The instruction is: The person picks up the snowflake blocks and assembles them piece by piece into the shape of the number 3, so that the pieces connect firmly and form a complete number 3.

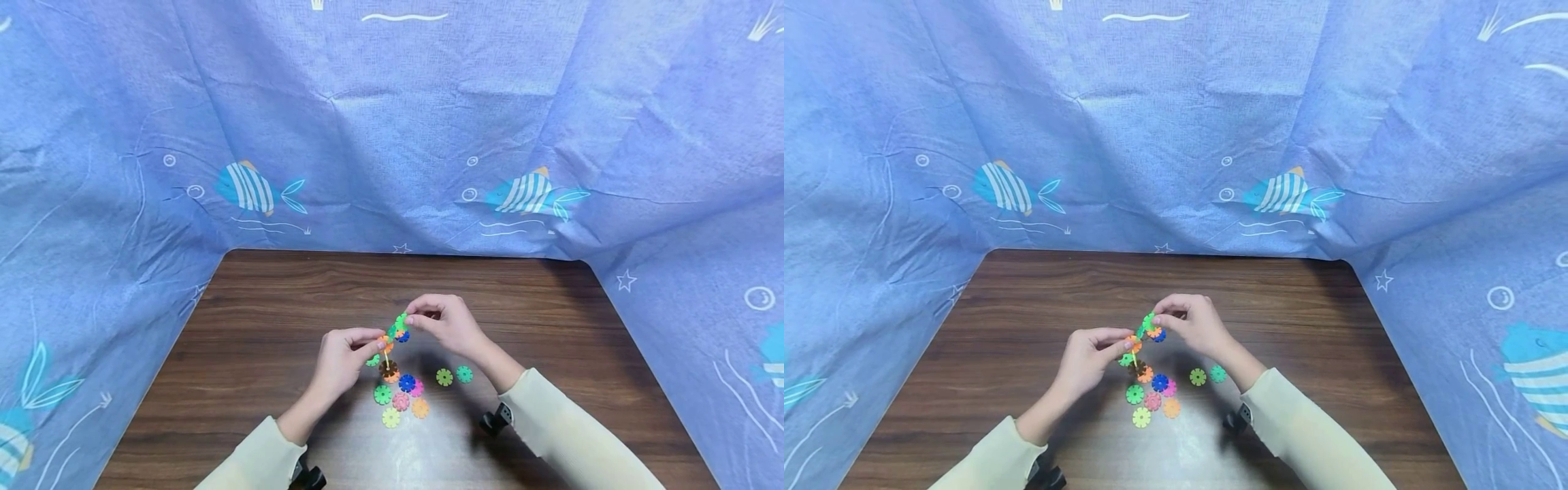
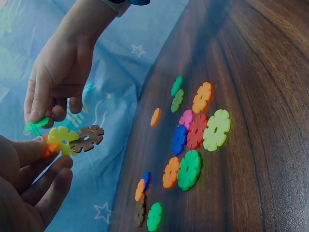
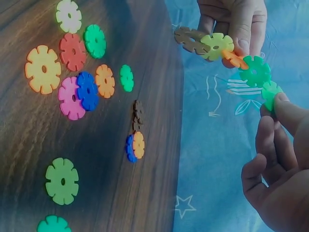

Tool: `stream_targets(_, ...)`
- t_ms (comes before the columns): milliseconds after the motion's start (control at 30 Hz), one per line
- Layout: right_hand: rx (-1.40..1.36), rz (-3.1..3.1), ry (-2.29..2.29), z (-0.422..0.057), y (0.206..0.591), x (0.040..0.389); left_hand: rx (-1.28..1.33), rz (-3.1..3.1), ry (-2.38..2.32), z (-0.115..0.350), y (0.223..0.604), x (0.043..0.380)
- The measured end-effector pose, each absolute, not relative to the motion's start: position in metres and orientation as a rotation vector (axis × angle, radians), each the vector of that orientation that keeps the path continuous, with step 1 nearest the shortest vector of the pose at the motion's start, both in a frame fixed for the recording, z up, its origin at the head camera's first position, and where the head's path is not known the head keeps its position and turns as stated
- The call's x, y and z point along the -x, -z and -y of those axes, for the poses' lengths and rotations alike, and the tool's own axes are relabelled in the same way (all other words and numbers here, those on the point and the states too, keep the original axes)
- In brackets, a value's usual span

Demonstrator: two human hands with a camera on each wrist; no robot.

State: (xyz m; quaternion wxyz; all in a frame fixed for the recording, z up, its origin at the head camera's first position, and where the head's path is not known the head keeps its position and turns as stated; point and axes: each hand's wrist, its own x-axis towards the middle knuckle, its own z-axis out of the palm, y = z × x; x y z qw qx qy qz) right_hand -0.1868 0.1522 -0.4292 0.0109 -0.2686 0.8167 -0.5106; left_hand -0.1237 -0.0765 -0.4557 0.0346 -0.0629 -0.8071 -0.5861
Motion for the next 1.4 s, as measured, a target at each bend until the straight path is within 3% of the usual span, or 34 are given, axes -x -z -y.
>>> stream_targets(1133, 1.081, -2.711, 1.34, -0.135, 0.434, 0.182, 0.141, 2.462, 1.672, 0.07, 0.451, 0.121)
stream_targets(1400, 0.966, -2.526, 1.46, -0.14, 0.437, 0.19, 0.36, 2.542, 1.787, 0.075, 0.46, 0.123)
